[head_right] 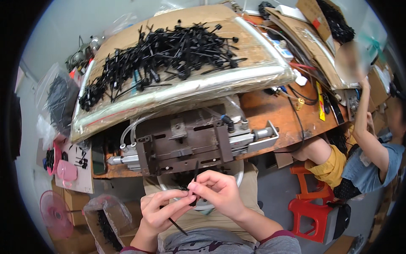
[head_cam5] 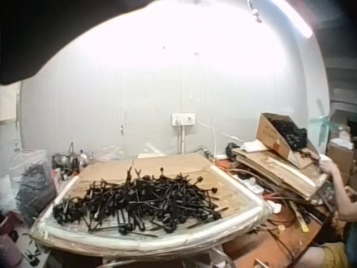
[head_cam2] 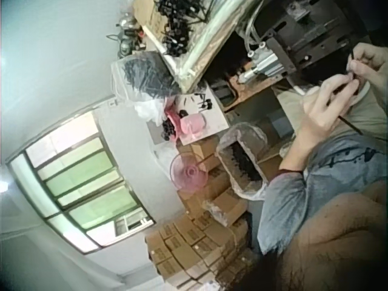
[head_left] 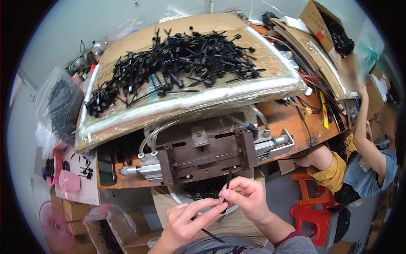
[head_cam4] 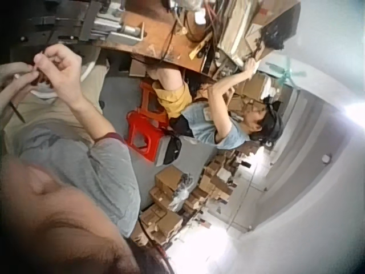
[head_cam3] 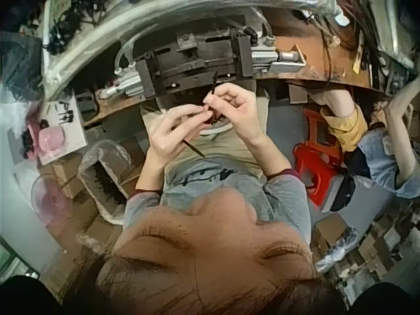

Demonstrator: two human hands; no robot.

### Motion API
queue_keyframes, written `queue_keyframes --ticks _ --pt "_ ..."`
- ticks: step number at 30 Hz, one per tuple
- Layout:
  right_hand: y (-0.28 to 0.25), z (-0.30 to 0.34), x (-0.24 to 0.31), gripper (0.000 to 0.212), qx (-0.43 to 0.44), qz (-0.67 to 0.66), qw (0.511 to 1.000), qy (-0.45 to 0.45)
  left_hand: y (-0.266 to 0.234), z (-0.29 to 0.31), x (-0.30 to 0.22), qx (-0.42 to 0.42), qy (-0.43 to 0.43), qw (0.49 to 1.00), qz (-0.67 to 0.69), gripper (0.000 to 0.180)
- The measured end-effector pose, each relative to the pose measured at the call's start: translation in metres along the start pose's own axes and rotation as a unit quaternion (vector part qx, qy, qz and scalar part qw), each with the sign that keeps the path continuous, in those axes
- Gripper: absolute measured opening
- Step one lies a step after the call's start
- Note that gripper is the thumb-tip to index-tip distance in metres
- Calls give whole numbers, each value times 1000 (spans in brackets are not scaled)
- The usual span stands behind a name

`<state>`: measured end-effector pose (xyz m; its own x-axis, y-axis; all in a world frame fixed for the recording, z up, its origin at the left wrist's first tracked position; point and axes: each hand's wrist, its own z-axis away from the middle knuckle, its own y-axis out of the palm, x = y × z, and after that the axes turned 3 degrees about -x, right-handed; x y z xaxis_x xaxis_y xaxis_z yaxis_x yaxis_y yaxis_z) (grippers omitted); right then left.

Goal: Assemble black plastic cable tie components using a pneumatic jig.

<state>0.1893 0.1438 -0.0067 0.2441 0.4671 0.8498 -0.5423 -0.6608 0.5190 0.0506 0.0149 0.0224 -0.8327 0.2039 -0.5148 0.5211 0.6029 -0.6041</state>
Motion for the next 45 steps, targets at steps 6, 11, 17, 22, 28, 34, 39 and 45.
queue_keyframes --ticks 6,11,17,22,28,34,39,45 --pt "11 -4 7 26 -17 152 987 -57 -3 1 11 -36 -43 998 -40 26" --pt "2 2 1 24 -61 261 952 -146 14 0 22 26 -86 984 -153 23" --pt "2 5 -4 17 -90 273 945 -158 20 -4 25 89 -68 969 -221 22" --pt "-2 5 -2 14 -74 320 928 -177 19 -13 26 95 -82 971 -202 22" --pt "-3 7 -2 17 -80 307 932 -176 22 -13 25 101 -78 967 -219 22" --pt "4 5 0 27 -67 293 937 -180 22 -14 24 101 -73 967 -223 23" --pt "5 7 -9 24 -31 290 946 -143 20 -15 18 98 -89 970 -205 27" --pt "5 8 3 16 -70 163 976 -126 6 -10 -1 55 -144 987 51 40"
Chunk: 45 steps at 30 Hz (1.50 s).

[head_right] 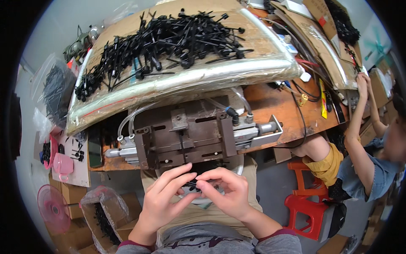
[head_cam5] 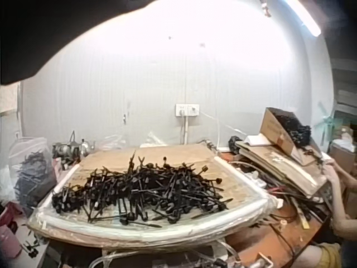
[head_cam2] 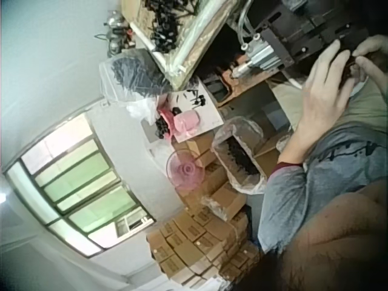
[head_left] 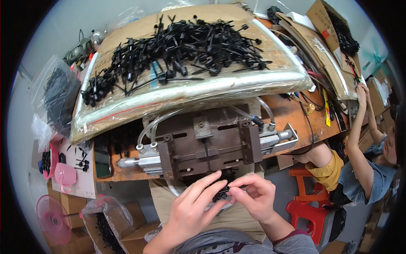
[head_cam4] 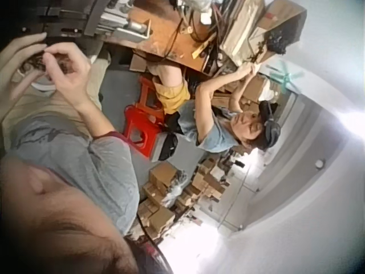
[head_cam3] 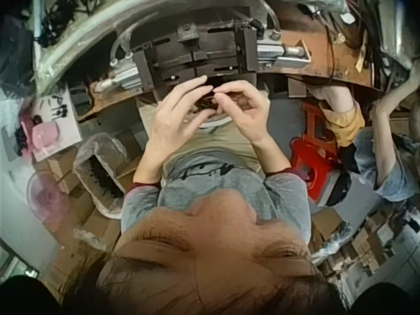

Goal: Assemble black plastic cable tie components using a pneumatic jig.

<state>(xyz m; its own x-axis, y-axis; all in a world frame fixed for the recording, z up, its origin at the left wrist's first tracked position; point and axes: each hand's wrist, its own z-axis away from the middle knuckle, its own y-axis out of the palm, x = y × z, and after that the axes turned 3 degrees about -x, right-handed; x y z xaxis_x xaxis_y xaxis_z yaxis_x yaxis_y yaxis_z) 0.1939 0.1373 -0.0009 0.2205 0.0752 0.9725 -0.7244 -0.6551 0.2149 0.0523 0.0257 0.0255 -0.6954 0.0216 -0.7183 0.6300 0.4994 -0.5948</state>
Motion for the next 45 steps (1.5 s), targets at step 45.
queue_keyframes --ticks 45 --pt "-20 -3 -2 19 59 -220 967 112 4 15 -5 38 112 991 69 29"
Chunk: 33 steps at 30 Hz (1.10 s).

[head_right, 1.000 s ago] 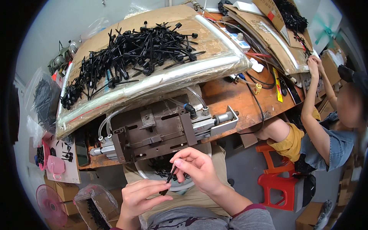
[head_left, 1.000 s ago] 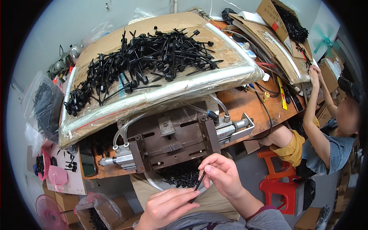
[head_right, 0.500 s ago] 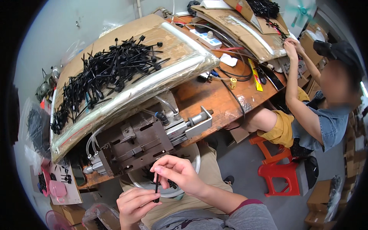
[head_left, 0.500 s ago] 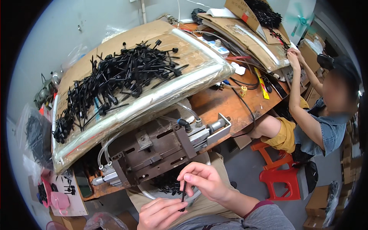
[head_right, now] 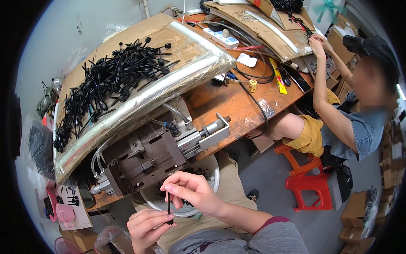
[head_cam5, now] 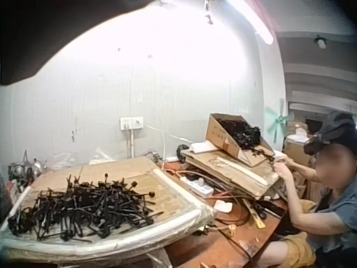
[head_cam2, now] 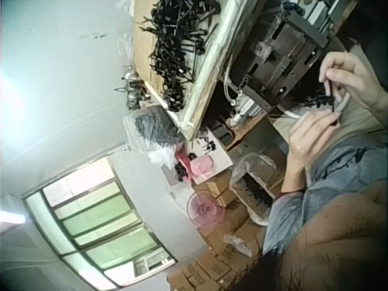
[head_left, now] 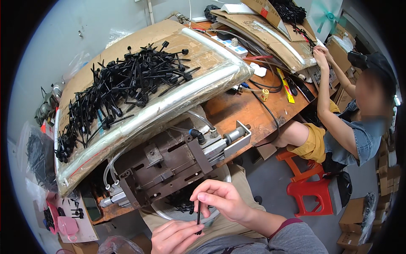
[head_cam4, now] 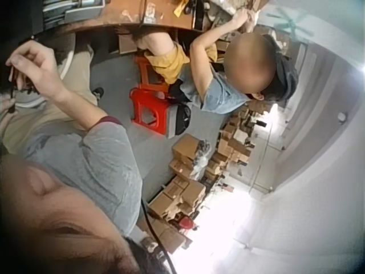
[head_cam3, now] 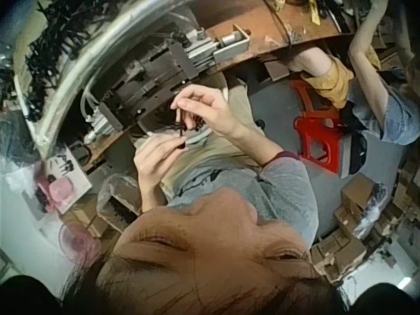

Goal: Assemble black plastic cable tie components using a pneumatic jig.

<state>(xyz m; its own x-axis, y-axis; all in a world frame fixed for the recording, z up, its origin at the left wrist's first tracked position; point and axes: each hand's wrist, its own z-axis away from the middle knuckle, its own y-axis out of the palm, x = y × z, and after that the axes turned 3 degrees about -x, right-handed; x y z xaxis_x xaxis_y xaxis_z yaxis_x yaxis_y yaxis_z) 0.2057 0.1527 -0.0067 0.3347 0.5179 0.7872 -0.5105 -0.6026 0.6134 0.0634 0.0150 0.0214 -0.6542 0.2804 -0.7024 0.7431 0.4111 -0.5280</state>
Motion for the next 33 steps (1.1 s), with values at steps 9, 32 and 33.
queue_keyframes --ticks 9,32,33 --pt "3 -2 3 17 6 -2 1000 12 -1 -1 2 -1 21 1000 -7 29" --pt "12 3 -6 18 -38 89 995 -33 -12 2 10 -71 -8 997 10 31" --pt "12 3 -3 18 -48 119 990 -52 -12 -1 12 -99 -23 995 19 31"
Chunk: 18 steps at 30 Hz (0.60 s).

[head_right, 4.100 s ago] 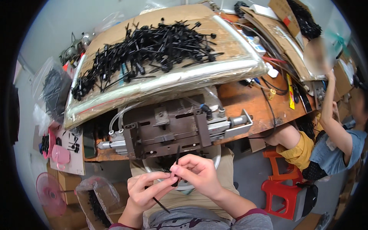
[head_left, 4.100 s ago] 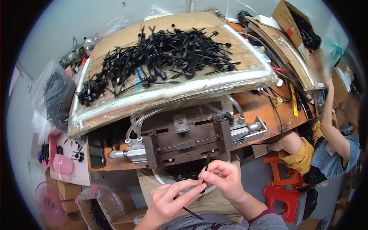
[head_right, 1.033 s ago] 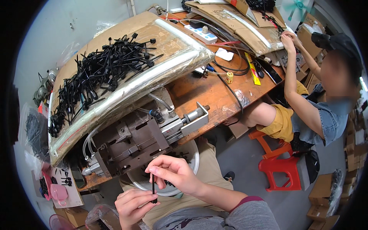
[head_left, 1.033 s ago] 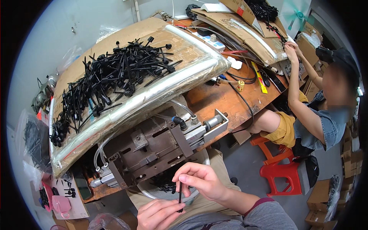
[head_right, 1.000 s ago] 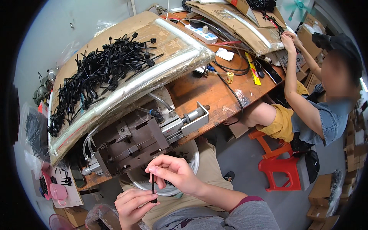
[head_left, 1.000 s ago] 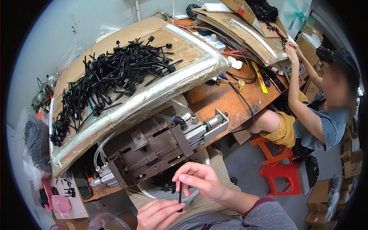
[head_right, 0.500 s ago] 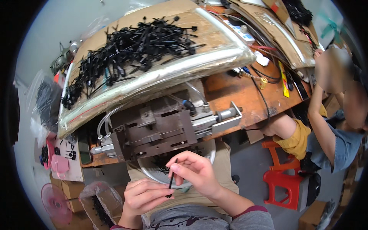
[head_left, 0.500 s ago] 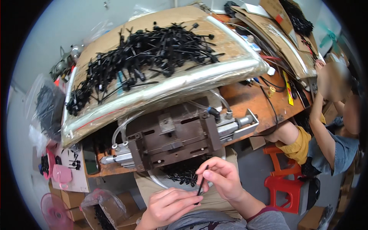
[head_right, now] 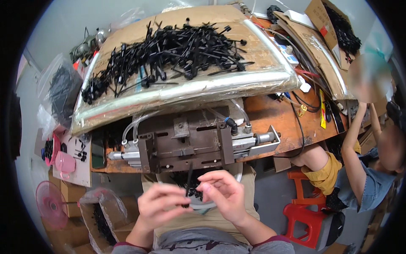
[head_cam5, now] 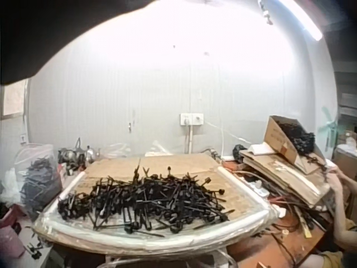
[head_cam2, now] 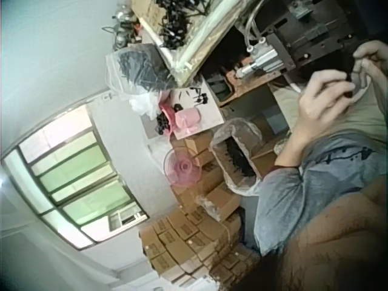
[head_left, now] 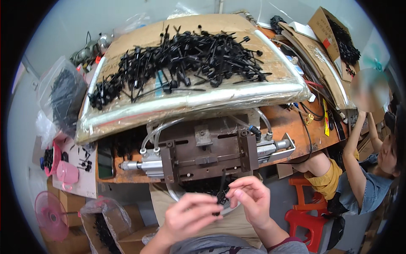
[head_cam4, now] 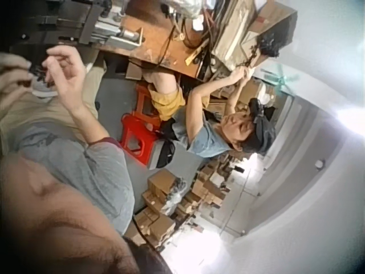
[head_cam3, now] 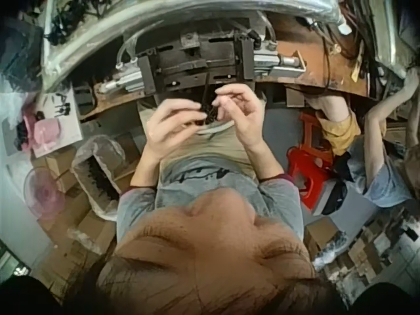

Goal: Assemble black plastic cable tie components using a pneumatic jig.

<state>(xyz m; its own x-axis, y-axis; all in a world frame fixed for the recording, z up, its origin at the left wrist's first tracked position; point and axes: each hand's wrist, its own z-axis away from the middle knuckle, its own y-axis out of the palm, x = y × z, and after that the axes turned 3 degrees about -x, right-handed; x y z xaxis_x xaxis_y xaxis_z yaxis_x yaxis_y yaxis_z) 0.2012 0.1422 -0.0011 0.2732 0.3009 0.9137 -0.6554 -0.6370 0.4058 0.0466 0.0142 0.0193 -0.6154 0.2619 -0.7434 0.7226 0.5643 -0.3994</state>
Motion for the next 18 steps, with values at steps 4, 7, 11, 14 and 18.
queue_keyframes --ticks 4,7,11,14,18 --pt "1 3 -1 17 -30 45 998 -40 5 -2 5 -54 -59 996 -51 29" --pt "-1 1 -3 16 -24 57 996 -61 15 -1 23 -36 -9 991 -130 30" --pt "4 6 -4 14 -21 78 993 -82 22 4 33 -20 -3 976 -217 24" --pt "4 7 -7 13 -20 72 996 -57 24 -1 34 -23 14 969 -244 25" --pt "1 4 -5 14 -13 77 995 -58 27 -6 31 3 3 960 -279 25"
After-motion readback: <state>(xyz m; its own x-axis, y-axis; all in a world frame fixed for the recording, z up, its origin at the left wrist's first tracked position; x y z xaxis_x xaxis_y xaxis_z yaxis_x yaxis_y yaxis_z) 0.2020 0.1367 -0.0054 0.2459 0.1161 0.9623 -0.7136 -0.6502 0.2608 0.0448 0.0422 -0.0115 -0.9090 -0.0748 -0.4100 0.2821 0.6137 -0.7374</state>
